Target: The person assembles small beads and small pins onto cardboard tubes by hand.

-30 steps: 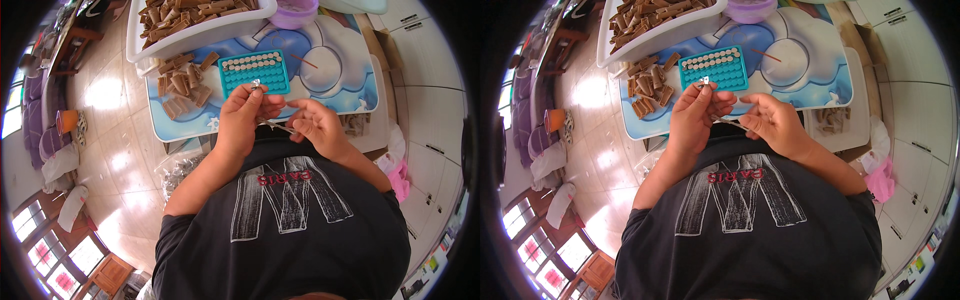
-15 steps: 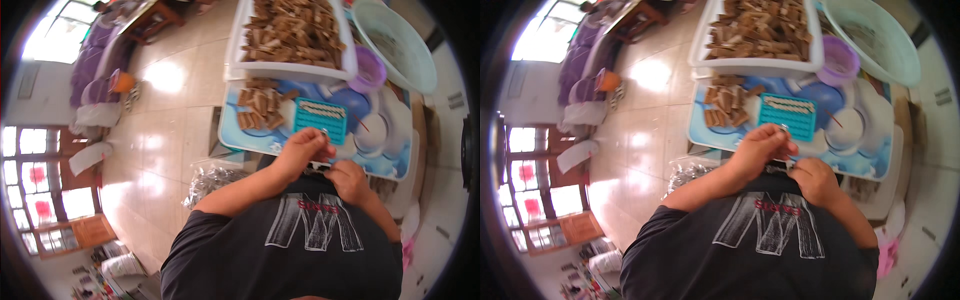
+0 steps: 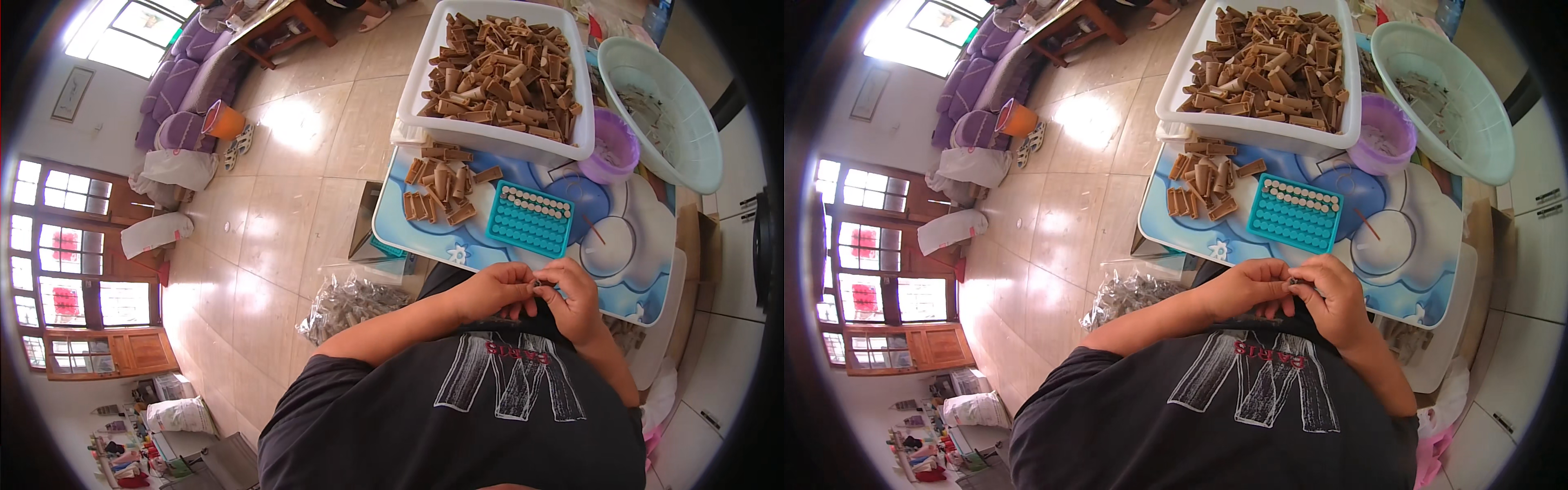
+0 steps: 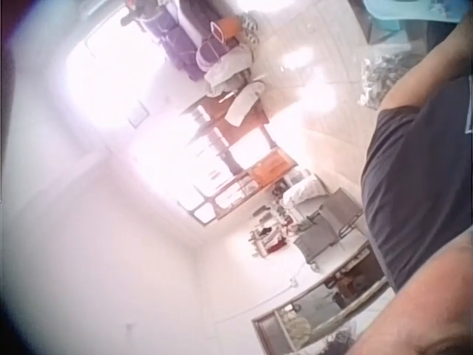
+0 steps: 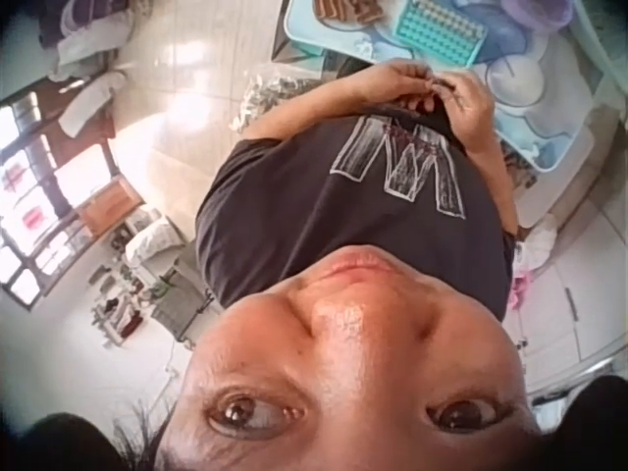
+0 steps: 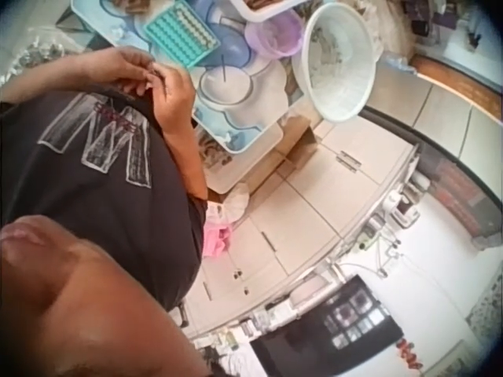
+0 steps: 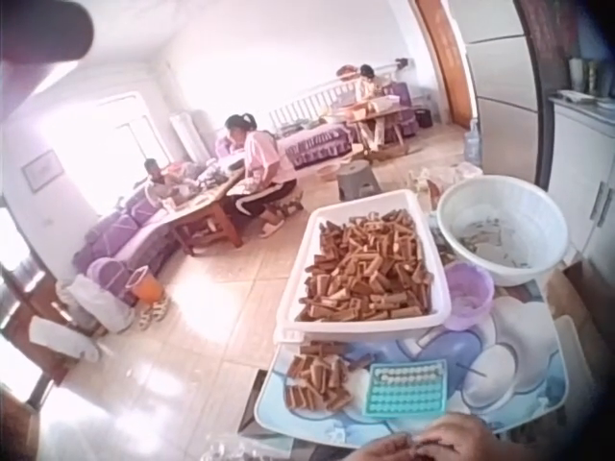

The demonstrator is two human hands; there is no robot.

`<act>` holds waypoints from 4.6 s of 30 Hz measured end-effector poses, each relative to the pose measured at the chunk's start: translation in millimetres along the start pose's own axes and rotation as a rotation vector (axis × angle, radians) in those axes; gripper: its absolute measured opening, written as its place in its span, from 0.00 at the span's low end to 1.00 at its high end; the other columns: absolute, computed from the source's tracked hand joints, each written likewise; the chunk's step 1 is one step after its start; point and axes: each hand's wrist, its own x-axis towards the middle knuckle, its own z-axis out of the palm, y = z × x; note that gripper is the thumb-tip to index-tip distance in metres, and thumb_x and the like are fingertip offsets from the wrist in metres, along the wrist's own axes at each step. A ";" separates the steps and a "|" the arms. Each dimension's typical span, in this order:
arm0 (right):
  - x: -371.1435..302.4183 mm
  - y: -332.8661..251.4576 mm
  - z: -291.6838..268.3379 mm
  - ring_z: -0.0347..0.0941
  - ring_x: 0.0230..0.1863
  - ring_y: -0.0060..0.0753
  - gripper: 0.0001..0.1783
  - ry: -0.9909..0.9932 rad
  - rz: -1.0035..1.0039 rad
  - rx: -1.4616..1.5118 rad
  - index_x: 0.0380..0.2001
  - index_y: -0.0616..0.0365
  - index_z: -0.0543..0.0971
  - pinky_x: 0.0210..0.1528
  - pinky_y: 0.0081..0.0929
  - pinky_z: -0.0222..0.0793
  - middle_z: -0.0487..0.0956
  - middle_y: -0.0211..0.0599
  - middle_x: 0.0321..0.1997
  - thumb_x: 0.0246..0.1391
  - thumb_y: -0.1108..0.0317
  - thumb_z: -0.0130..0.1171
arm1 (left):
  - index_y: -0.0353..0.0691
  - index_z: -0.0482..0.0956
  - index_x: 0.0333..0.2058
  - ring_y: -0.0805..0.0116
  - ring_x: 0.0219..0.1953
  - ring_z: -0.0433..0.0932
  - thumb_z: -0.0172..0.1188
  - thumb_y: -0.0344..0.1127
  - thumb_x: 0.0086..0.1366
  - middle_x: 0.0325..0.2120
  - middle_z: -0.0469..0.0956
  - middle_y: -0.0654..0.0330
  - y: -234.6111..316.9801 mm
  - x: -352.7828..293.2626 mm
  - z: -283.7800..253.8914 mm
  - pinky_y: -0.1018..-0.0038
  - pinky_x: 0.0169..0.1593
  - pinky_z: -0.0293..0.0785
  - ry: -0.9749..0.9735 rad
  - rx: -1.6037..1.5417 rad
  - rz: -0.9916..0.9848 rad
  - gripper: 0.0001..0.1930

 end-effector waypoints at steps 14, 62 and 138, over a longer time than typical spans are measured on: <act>-16.2 14.7 19.8 0.68 0.28 0.22 0.07 0.230 0.217 0.366 0.28 0.66 0.76 0.30 0.17 0.64 0.71 0.33 0.29 0.46 0.75 0.63 | 0.38 0.73 0.35 0.83 0.14 0.59 0.57 0.34 0.62 0.28 0.77 0.62 -11.3 11.7 -5.2 0.86 0.17 0.52 0.016 -0.428 -0.004 0.07; -11.4 11.0 16.7 0.69 0.28 0.41 0.04 0.260 -0.004 -0.216 0.28 0.62 0.72 0.31 0.29 0.65 0.72 0.42 0.27 0.47 0.79 0.57 | 0.36 0.72 0.42 0.72 0.41 0.76 0.51 0.34 0.66 0.38 0.76 0.59 -23.1 18.4 -8.4 0.75 0.47 0.72 -0.162 -0.731 -0.026 0.10; 26.8 -11.5 22.7 0.69 0.27 0.39 0.04 0.281 -0.067 -0.085 0.26 0.62 0.72 0.29 0.28 0.65 0.72 0.40 0.26 0.46 0.81 0.55 | 0.41 0.70 0.52 0.71 0.41 0.75 0.48 0.34 0.68 0.41 0.75 0.62 21.9 9.0 -4.9 0.66 0.44 0.78 0.239 -0.465 0.136 0.15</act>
